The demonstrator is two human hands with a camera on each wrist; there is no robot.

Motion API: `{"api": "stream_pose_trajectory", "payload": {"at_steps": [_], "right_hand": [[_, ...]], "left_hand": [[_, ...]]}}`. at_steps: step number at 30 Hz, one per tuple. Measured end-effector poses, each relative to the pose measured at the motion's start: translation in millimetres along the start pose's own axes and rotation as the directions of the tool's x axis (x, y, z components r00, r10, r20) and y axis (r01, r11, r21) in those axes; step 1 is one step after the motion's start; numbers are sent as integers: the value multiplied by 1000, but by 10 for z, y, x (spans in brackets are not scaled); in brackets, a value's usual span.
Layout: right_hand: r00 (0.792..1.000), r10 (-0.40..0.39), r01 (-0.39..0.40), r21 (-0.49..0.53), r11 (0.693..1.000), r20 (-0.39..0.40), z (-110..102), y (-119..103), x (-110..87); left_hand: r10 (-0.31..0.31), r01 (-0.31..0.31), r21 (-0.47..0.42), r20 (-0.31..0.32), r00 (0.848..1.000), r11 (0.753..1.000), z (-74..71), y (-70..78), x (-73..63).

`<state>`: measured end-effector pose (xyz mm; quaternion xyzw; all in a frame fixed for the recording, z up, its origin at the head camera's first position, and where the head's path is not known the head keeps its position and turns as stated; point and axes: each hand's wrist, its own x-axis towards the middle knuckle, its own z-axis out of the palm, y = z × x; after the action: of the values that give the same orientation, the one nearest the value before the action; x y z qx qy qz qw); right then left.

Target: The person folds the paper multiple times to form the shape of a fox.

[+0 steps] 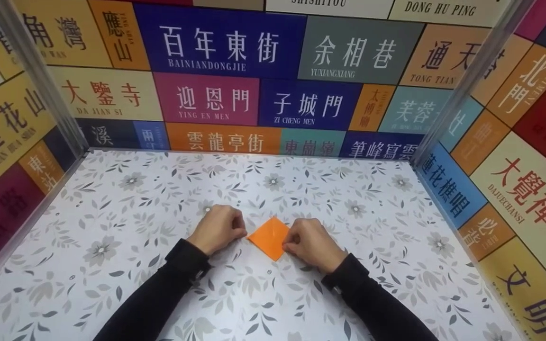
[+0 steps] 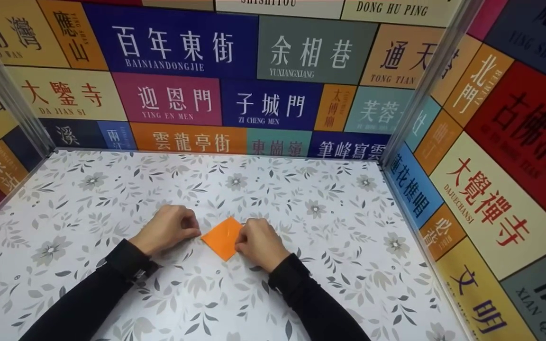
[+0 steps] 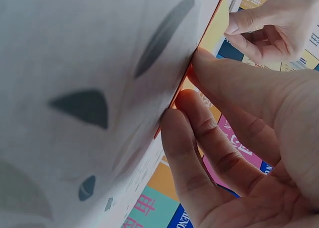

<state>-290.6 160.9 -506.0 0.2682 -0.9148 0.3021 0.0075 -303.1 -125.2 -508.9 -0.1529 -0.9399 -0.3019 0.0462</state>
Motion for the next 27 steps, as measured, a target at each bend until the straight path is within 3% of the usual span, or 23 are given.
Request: {"api": "stream_pose_trajectory", "payload": {"at_steps": [4, 11, 15, 21, 27], "right_hand": [[1000, 8, -8, 7, 1000, 3, -1, -2, -5], [1000, -3, 3, 7, 1000, -3, 7, -3, -3], [1000, -11, 11, -6, 1000, -5, 15, -8, -1], [998, -52, 51, -40, 998, -29, 29, -18, 5], [998, -43, 41, -29, 999, -36, 26, -78, 0]], "left_hand": [[-2, 2, -2, -23, 1000, 1000, -10, 105, -20], [160, -159, -37, 20, 987, 987, 83, 350, -116], [203, -202, -23, 38, 978, 979, 181, 404, -135], [214, -214, 5, 55, 975, 977, 242, 385, -139], [205, -206, -1, 61, 977, 979, 227, 385, -130]]}}
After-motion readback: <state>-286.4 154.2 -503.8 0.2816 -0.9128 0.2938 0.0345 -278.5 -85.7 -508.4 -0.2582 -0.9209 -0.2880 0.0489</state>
